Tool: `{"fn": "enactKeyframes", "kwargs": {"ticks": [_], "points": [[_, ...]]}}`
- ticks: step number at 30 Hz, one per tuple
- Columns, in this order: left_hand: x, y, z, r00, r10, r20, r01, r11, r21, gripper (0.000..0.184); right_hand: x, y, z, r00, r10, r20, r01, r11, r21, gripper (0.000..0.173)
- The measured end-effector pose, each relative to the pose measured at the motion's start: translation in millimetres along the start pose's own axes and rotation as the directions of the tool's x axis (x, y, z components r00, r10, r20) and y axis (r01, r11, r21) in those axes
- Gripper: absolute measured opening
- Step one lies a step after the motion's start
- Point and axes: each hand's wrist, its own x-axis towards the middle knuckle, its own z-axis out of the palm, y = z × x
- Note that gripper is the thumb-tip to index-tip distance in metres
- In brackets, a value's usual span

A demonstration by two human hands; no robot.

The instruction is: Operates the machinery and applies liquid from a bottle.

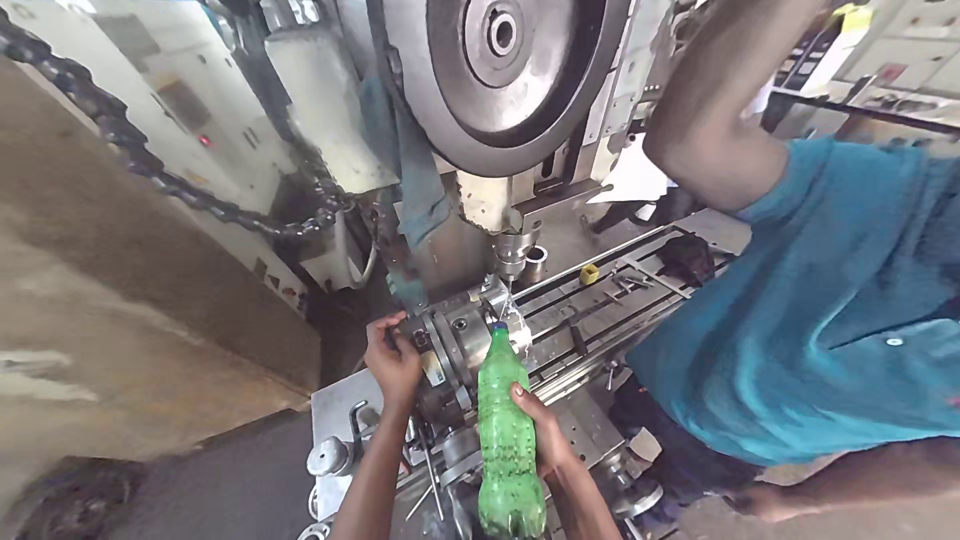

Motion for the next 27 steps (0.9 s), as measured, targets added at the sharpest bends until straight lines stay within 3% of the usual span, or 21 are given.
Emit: {"fn": "enactKeyframes", "kwargs": {"ticks": [4, 13, 19, 27], "points": [[-0.7, 0.9, -0.8, 1.0, -0.011, 0.006, 0.011, 1.0, -0.009, 0.026, -2.8, -1.7, 2.8, 1.0, -0.01, -0.018, 0.01, 1.0, 0.012, 0.048], [-1.3, 2.2, -0.9, 0.999, -0.039, 0.011, 0.039, 0.999, -0.011, 0.027, -2.0, 1.1, -1.9, 1.0, 0.002, -0.009, -0.002, 1.0, 0.028, 0.054], [-2.1, 5.1, -2.7, 0.998, -0.062, 0.034, 0.062, 0.998, 0.014, 0.026, -6.4, -2.1, 3.6, 0.999, -0.023, -0.025, 0.023, 1.0, -0.002, 0.043], [-3.5, 4.2, -1.3, 0.994, -0.106, 0.027, 0.107, 0.994, -0.007, 0.03, -5.8, -1.7, 0.7, 0.998, -0.056, -0.001, 0.056, 0.998, -0.011, 0.053]]}}
